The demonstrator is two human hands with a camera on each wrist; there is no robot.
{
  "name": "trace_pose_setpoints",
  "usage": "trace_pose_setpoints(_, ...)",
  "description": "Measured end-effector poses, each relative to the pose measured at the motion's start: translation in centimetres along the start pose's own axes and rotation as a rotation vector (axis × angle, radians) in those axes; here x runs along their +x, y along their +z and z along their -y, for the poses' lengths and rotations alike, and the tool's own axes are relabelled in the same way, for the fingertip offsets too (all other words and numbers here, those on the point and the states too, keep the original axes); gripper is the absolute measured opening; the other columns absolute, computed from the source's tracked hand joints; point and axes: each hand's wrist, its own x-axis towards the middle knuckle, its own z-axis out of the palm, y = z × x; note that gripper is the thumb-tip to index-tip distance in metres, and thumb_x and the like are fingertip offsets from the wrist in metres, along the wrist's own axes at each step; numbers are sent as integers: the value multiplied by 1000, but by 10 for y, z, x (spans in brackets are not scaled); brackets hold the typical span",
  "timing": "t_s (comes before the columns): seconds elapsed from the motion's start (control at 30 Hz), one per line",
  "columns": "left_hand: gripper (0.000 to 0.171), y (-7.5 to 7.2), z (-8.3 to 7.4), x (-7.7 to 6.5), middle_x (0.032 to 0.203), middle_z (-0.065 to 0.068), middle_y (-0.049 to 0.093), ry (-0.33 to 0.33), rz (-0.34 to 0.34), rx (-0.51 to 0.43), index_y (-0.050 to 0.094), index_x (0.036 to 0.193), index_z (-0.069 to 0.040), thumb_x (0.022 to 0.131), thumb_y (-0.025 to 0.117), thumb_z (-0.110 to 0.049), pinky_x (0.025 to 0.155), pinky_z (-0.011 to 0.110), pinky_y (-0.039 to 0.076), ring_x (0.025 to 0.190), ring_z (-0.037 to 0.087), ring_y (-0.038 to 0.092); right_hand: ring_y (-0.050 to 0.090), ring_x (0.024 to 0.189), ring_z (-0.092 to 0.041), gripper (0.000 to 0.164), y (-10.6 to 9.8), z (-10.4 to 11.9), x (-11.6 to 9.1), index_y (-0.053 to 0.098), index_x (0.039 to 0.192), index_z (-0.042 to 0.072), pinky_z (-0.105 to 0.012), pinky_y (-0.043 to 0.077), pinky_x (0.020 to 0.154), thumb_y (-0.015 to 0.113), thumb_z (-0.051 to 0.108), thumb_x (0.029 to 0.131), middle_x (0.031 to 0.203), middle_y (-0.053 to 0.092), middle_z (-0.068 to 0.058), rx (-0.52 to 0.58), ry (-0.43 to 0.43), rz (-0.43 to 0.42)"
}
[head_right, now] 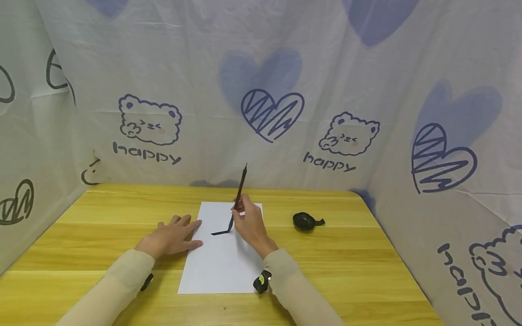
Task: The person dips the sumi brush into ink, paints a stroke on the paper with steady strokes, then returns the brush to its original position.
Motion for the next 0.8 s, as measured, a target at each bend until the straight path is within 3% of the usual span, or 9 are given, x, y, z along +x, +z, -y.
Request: trace_pose_setpoints(0.8,77,-2,0,-2,162,25,38,8,2,-10,43,158,-14,99,55,-62,107,84,28,147,52,35,73,88,-26,21,-18,-9,-1,61,114,3,-26,61,71,65,-5,95,96,74,-15,-36,50,-13)
